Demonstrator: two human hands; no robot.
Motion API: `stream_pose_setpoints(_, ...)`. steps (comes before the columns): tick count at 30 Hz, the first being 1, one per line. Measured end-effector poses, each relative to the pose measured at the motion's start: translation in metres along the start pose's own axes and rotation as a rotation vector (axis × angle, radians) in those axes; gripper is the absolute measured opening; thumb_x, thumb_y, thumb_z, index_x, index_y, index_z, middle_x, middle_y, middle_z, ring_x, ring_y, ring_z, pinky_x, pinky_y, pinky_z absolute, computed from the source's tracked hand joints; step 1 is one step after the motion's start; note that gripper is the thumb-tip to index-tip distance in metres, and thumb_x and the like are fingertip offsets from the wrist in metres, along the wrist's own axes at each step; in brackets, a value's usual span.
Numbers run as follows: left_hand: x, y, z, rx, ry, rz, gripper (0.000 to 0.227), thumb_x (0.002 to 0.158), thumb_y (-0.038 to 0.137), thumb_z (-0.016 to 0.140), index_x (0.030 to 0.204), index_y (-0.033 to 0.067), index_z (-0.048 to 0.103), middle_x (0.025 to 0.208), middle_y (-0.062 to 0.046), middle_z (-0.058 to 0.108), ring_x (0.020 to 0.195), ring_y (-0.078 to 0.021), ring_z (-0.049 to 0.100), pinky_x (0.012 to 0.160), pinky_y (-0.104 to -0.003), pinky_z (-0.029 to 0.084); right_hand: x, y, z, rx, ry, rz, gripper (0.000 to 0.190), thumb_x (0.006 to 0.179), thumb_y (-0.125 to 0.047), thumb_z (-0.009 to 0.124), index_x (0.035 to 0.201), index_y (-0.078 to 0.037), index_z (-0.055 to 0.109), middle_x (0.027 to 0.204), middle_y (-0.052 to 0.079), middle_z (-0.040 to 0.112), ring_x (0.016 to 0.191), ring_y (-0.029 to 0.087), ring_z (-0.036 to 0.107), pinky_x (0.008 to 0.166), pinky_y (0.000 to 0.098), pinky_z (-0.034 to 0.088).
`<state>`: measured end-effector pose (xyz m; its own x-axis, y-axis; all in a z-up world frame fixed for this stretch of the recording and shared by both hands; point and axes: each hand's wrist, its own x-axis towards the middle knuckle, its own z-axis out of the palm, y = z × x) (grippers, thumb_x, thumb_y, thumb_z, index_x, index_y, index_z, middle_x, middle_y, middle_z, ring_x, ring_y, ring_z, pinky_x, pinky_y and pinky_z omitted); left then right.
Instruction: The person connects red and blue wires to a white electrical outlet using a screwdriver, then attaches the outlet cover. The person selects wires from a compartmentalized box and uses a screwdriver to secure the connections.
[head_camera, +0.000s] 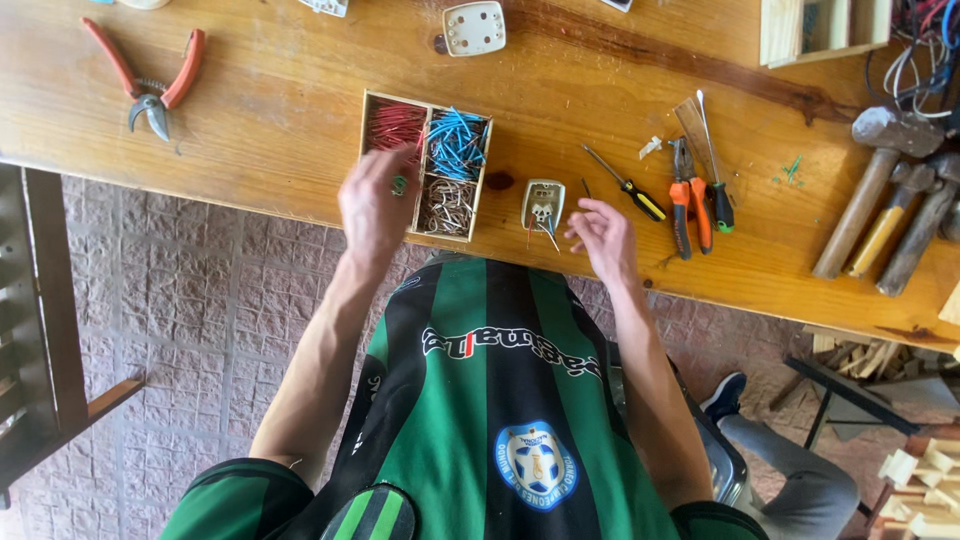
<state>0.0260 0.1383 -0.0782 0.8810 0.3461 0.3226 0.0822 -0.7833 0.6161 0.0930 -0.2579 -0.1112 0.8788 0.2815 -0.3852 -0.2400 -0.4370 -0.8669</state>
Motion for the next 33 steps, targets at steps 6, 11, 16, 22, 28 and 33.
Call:
stream_pose_setpoints(6, -0.024, 0.092, 0.042, -0.486, -0.641, -0.307, 0.044, 0.099, 0.036, 0.083, 0.143, 0.028, 0.082, 0.109, -0.006, 0.087, 0.101, -0.0334, 0.083, 0.093, -0.051, 0.066, 0.015, -0.02, 0.015, 0.038, 0.028, 0.138, 0.064, 0.103, -0.026, 0.095, 0.145, 0.016, 0.07, 0.128, 0.051, 0.07, 0.088, 0.033, 0.086, 0.067, 0.0385, 0.076)
stream_pose_setpoints(11, -0.043, 0.082, 0.083, -0.417, -0.798, -0.28, 0.07, 0.1, 0.029, 0.077, 0.165, 0.008, 0.062, 0.14, -0.027, 0.08, 0.128, -0.055, 0.076, 0.107, -0.068, 0.062, 0.016, -0.009, 0.025, 0.138, 0.089, 0.206, 0.057, 0.102, -0.013, 0.094, 0.141, 0.021, 0.07, 0.129, 0.051, 0.071, 0.103, 0.043, 0.086, 0.07, 0.0416, 0.076)
stream_pose_setpoints(16, -0.034, 0.081, 0.079, -0.461, -0.866, -0.173, 0.088, 0.095, 0.006, 0.065, 0.179, 0.004, 0.04, 0.145, -0.035, 0.069, 0.125, -0.0621, 0.075, 0.103, -0.072, 0.063, 0.008, -0.027, 0.035, 0.062, 0.143, 0.164, 0.026, 0.102, -0.005, 0.081, 0.125, 0.007, 0.083, 0.109, 0.029, 0.084, 0.084, 0.024, 0.085, 0.067, 0.0352, 0.075)
stream_pose_setpoints(22, -0.002, 0.098, 0.046, -0.403, -0.988, -0.133, 0.112, 0.083, 0.007, 0.081, 0.183, 0.0242, 0.034, 0.152, -0.025, 0.065, 0.129, -0.0621, 0.073, 0.11, -0.072, 0.063, -0.011, -0.058, 0.049, -0.112, 0.251, 0.146, 0.021, 0.102, -0.011, 0.079, 0.12, -0.006, 0.089, 0.086, 0.012, 0.085, 0.061, 0.013, 0.078, 0.059, 0.028, 0.065)
stream_pose_setpoints(28, 0.02, 0.094, 0.028, -0.425, -0.923, -0.082, 0.116, 0.083, 0.003, 0.094, 0.181, 0.024, 0.036, 0.134, -0.019, 0.066, 0.104, -0.0547, 0.081, 0.095, -0.067, 0.068, -0.019, -0.115, 0.046, -0.024, 0.176, 0.064, 0.017, 0.103, -0.006, 0.079, 0.116, 0.003, 0.086, 0.09, 0.021, 0.083, 0.064, 0.021, 0.081, 0.056, 0.0335, 0.068)
stream_pose_setpoints(33, 0.025, 0.071, 0.018, -0.673, -0.771, -0.166, 0.112, 0.078, 0.012, 0.102, 0.174, 0.0271, 0.045, 0.134, -0.013, 0.063, 0.108, -0.0405, 0.082, 0.093, -0.051, 0.069, 0.009, -0.137, 0.038, 0.051, 0.069, 0.008, 0.019, 0.106, -0.011, 0.084, 0.115, 0.006, 0.083, 0.093, 0.024, 0.082, 0.072, 0.022, 0.082, 0.059, 0.0347, 0.069)
